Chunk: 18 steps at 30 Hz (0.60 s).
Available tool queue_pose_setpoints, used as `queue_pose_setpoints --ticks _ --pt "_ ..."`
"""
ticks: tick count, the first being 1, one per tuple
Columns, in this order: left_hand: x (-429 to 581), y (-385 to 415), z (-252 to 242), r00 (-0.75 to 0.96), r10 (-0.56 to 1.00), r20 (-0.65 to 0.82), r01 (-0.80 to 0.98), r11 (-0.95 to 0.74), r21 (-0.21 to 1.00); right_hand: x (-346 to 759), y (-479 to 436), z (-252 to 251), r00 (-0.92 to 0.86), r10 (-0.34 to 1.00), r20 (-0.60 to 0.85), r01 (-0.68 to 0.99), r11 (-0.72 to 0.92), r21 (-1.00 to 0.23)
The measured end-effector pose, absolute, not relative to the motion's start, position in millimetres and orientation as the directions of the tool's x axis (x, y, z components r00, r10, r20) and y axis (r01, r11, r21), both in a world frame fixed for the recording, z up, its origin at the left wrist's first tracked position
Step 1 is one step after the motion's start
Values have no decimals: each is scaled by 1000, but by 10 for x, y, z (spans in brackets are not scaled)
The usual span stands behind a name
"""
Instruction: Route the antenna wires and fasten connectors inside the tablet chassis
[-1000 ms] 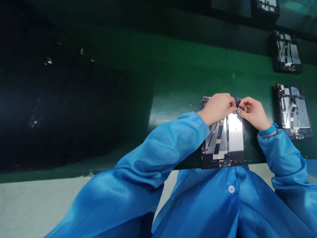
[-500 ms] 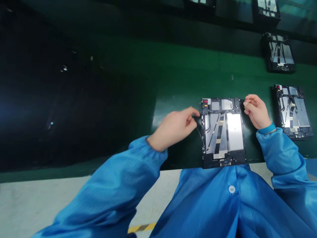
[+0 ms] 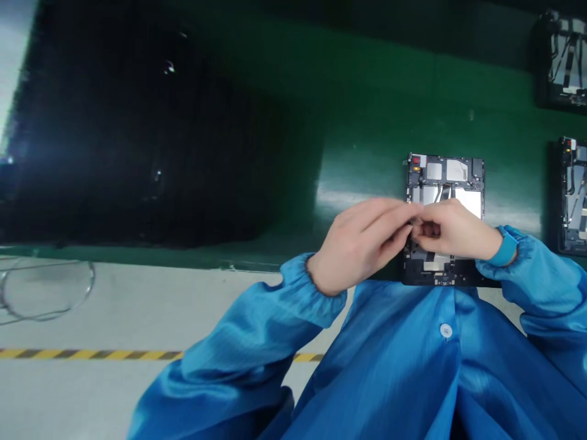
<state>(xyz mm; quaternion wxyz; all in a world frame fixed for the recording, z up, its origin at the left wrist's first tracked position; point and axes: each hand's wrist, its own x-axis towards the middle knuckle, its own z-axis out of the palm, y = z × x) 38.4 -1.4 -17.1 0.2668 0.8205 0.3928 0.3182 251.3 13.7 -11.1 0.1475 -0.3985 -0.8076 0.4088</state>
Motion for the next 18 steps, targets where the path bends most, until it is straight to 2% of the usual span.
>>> queue_pose_setpoints --ticks 2,4,7,9,12,18 --pt "413 -32 -249 338 906 254 462 -395 794 2593 138 -104 -629 774 -68 504 340 -794" --pt "451 -55 -363 264 957 121 404 -224 887 2653 145 -112 -618 785 -37 499 355 -790" --pt "518 -111 -537 340 933 -117 256 28 966 2673 182 -176 -635 771 43 497 451 -742" --pt "561 -158 -617 383 900 -209 177 150 973 2654 219 -239 -665 740 101 488 532 -692" --pt "608 -218 -671 358 899 -252 100 232 968 2615 273 -313 -694 703 155 470 606 -642" --pt "639 -253 -680 320 905 -282 23 290 957 2590 338 -361 -709 684 174 467 640 -610"
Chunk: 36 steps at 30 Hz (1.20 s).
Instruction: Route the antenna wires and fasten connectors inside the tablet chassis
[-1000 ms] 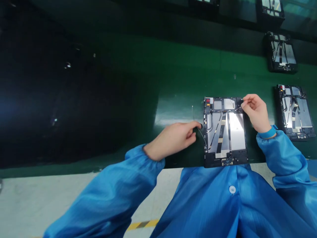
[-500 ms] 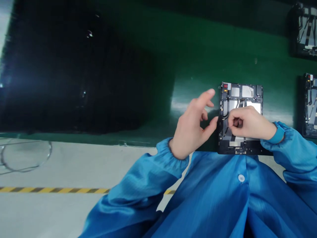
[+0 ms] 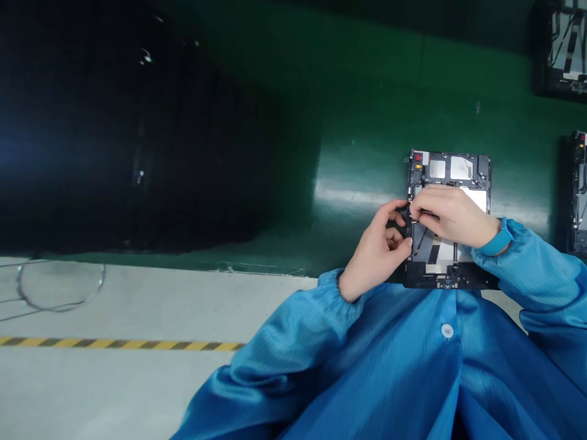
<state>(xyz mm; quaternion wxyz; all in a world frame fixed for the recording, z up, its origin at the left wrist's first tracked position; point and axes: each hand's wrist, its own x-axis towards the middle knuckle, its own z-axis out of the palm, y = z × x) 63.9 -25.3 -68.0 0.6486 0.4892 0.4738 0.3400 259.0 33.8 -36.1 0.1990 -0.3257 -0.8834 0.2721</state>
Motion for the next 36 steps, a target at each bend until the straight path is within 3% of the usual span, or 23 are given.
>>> queue_pose_setpoints --ticks 8,24,36 --pt "677 -151 -687 286 890 -355 45 358 933 2603 358 -436 -664 727 176 476 592 -650" --pt "648 56 -686 352 877 -327 8 347 938 2587 388 -482 -651 736 186 426 557 -713" --pt "691 194 -676 298 886 -355 55 356 933 2563 583 -435 -601 790 126 569 533 -626"
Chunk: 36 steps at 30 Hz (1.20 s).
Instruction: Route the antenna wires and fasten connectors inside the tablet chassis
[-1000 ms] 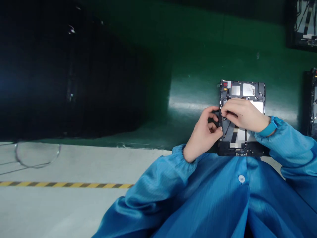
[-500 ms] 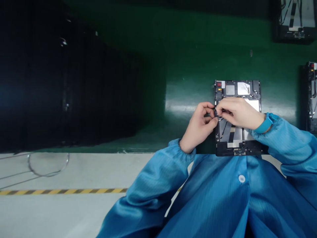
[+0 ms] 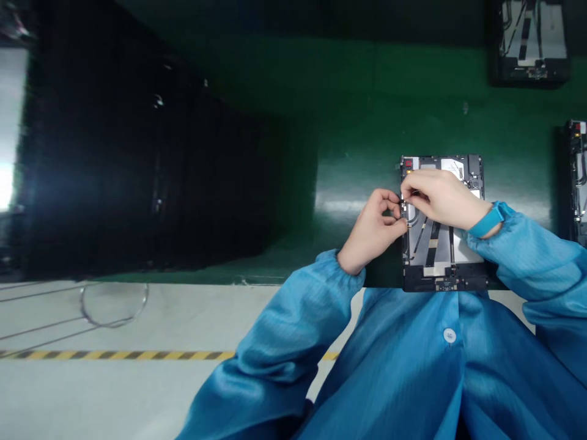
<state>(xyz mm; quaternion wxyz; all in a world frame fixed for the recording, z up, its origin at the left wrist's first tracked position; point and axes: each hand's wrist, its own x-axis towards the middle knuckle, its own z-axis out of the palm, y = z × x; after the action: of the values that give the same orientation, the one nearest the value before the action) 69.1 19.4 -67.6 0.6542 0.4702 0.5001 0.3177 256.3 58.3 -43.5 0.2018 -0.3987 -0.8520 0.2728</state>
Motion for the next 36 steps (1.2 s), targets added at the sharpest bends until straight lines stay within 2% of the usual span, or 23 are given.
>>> queue_pose_setpoints --ticks 10,15,24,30,36 --pt "670 362 -649 318 855 -411 134 388 912 2549 603 -530 -602 782 163 510 533 -675" --pt "687 405 -624 333 824 -458 92 455 886 2528 614 -523 -588 791 172 493 518 -699" --pt "754 657 -557 307 804 -510 98 506 857 2524 643 -517 -321 933 164 622 338 -706" --pt "778 752 -623 318 834 -451 33 465 885 2531 652 -516 -256 959 118 627 258 -735" --pt "794 735 -629 317 826 -466 82 466 881 2551 674 -572 -264 954 144 642 285 -712"
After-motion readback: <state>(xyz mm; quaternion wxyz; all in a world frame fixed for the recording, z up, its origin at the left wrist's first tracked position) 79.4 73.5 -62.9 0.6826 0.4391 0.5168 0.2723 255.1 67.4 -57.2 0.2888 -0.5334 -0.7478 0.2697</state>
